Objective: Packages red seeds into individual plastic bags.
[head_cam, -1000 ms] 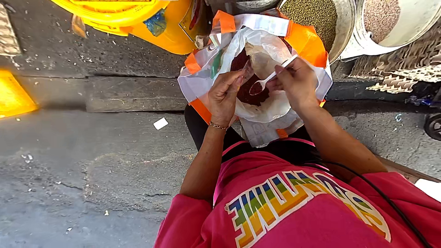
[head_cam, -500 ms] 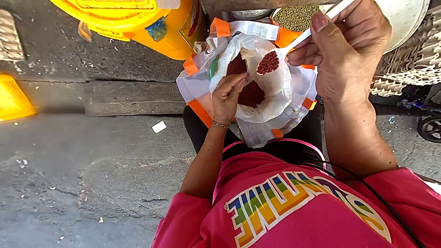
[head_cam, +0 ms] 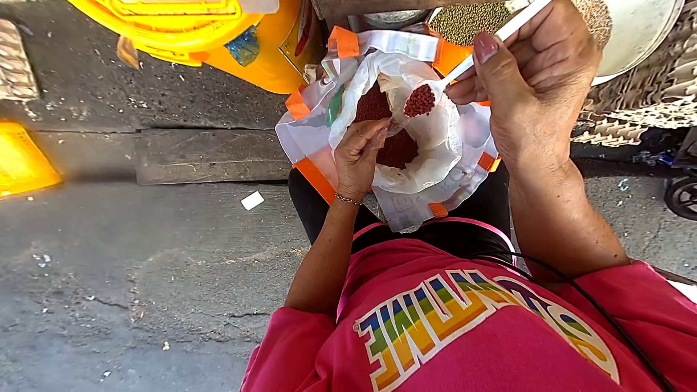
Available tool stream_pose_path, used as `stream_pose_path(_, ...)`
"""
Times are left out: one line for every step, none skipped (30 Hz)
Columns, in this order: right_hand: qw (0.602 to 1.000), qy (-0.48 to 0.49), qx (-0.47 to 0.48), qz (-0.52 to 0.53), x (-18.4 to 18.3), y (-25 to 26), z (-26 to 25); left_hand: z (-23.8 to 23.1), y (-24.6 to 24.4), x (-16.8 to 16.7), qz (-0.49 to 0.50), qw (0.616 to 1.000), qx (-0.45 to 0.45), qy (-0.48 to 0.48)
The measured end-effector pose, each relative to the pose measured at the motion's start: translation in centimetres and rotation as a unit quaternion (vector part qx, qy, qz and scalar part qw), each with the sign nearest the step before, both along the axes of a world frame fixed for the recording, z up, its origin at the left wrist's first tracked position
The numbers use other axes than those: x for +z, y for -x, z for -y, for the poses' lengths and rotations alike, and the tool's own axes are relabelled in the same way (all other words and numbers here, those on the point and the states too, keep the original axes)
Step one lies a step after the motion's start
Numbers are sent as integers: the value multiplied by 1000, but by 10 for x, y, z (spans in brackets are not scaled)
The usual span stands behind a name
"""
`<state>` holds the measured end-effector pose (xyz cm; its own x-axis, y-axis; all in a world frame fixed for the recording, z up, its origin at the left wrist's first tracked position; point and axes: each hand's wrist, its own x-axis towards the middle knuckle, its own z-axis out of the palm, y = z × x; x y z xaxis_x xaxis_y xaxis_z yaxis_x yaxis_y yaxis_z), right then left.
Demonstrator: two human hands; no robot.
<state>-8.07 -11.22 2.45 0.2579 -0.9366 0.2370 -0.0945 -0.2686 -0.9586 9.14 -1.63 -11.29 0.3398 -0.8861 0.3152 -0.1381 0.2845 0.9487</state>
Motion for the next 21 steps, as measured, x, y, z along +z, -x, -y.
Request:
stream_pose_path(1000, 10, 4, -6, 0, 0, -1, 0, 0, -1, 0, 1000, 1, -1)
stream_pose_path(1000, 19, 9, -13, 0, 0, -2, 0, 0, -1, -1, 1000, 2, -3)
stream_pose_path(999, 28, 13, -21, 0, 0, -3, -1, 0, -1, -1, 1000, 3, -5)
stream_pose_path(999, 41, 14, -28, 0, 0, -4, -1, 0, -1, -1, 1000, 4, -7)
stream_pose_path(998, 55, 15, -34, -1, 0, -5, -1, 0, -1, 0, 1000, 5, -10)
stream_pose_path(997, 68, 17, -38, -2, 0, -6, -2, 0, -1, 2, 1000, 5, -15)
stream_pose_path(996, 78, 19, -40, -3, 0, -6, -2, 0, -1, 3, 1000, 5, -18)
stream_pose_path(995, 85, 22, -42, -3, 0, -7, -3, -1, -1, 2, 1000, 4, -20)
stream_pose_path(995, 91, 25, -44, -3, 0, -8, -3, 0, -1, -1, 1000, 5, -22)
stream_pose_path(994, 98, 27, -47, -3, 0, -8, -3, 0, -2, -6, 1000, 5, -24)
stream_pose_path(993, 106, 27, -50, -3, 0, -9, -3, 0, -2, -11, 1000, 6, -26)
stream_pose_path(992, 114, 28, -53, -2, -1, -10, -3, 0, -2, -16, 1000, 6, -26)
stream_pose_path(991, 120, 30, -57, -2, -1, -11, -3, 1, -3, -20, 1000, 5, -24)
stream_pose_path(989, 127, 35, -60, -2, -1, -13, -3, 1, -3, -22, 999, 4, -24)
stream_pose_path(988, 136, 41, -62, -2, -1, -14, -3, 1, -4, -21, 999, 4, -27)
stream_pose_path(986, 148, 48, -66, -2, -1, -15, -3, 1, -3, -18, 999, 4, -30)
stream_pose_path(983, 160, 54, -72, -3, 0, -15, -3, 1, -3, -17, 999, 4, -35)
stream_pose_path(981, 170, 59, -74, -4, 0, -15, -3, 1, -3, -21, 999, 4, -40)
stream_pose_path(980, 174, 64, -72, -5, 0, -15, -3, 1, -3, -26, 999, 3, -44)
stream_pose_path(981, 172, 68, -66, -6, 1, -15, -3, 1, -3, -32, 998, 1, -47)
stream_pose_path(982, 166, 71, -53, -8, 2, -14, -3, 1, -4, -36, 998, -2, -48)
